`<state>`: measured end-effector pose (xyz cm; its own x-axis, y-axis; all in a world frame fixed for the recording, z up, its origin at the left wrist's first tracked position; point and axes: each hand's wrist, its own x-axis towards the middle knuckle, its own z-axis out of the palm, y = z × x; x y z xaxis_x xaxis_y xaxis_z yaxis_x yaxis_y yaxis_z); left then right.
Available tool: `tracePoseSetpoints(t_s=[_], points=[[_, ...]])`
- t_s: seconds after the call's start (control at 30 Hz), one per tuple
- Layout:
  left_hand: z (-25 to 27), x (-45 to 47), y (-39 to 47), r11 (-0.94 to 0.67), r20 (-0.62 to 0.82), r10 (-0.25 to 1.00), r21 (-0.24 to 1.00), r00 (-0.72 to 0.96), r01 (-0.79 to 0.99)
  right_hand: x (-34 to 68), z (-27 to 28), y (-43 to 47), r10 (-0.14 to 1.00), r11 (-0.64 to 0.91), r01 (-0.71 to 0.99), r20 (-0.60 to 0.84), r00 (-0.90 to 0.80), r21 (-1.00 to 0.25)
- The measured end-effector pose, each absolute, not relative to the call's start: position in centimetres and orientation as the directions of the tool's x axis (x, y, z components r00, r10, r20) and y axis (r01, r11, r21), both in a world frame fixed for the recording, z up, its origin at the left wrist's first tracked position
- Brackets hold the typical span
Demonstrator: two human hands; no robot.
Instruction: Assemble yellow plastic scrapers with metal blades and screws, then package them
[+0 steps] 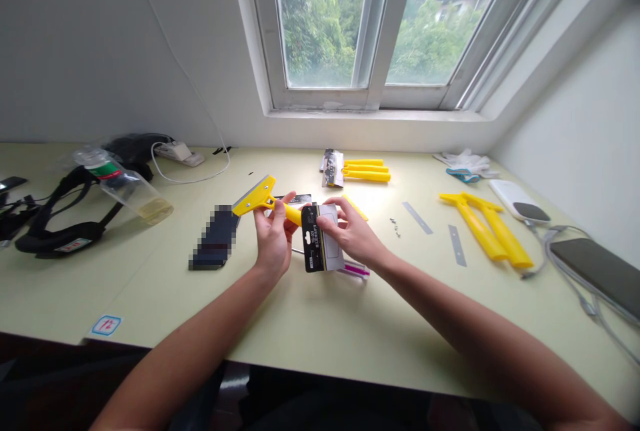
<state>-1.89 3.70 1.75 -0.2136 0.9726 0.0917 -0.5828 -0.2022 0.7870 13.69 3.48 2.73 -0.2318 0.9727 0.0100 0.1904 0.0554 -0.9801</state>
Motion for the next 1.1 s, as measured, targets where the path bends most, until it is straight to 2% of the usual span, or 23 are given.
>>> tracePoseSetpoints(t_s=[0.2,0.3,0.37,0.47,0.57,0.67,0.73,0.8,1.0,1.1], points=[[1.7,-1.9,3.6,-0.242,0.153,0.966,0.812,-0.207,-0.531,13.7,3.1,3.4,0.977,-0.093,-0.03,-0.086,-0.194,-0.995],[1.8,-2.1,3.6,-0.265,0.187,0.962,0.823,-0.2,-0.502,14.1,3.6,3.3,0.96,-0.127,-0.179,-0.075,-0.271,-0.976],[1.9,-2.4,3.7,-0.271,0.201,0.961,0.821,-0.19,-0.502,14.6,3.7,3.4,0.918,-0.104,-0.183,-0.024,-0.395,-0.978],[2.0,-2.6,3.7,-0.219,0.189,0.976,0.83,-0.111,-0.513,15.3,3.6,3.7,0.877,-0.033,-0.063,0.001,-0.481,-0.997],[1.8,-2.8,3.6,-0.134,0.188,0.98,0.868,0.066,-0.479,15.7,3.4,4.1,0.899,0.003,-0.069,0.033,-0.437,-0.998],[1.7,-3.2,3.5,-0.156,0.284,0.93,0.88,0.235,-0.448,16.0,3.5,4.5,0.921,0.053,-0.218,0.132,-0.367,-0.975],[1.9,-3.5,3.5,-0.189,0.345,0.907,0.847,0.243,-0.498,16.2,3.8,4.7,0.937,0.092,-0.308,0.186,-0.295,-0.947],[2.1,-3.6,3.7,-0.188,0.348,0.914,0.82,0.21,-0.541,16.6,4.4,4.8,0.953,0.121,-0.346,0.207,-0.223,-0.93],[1.9,-3.5,4.0,-0.163,0.279,0.932,0.893,0.233,-0.419,18.7,7.2,5.7,0.976,0.186,-0.239,0.208,-0.067,-0.953],[1.5,-3.3,4.0,-0.18,0.263,0.935,0.931,0.237,-0.318,20.8,9.0,8.6,0.971,0.238,-0.082,0.24,-0.009,-0.968]])
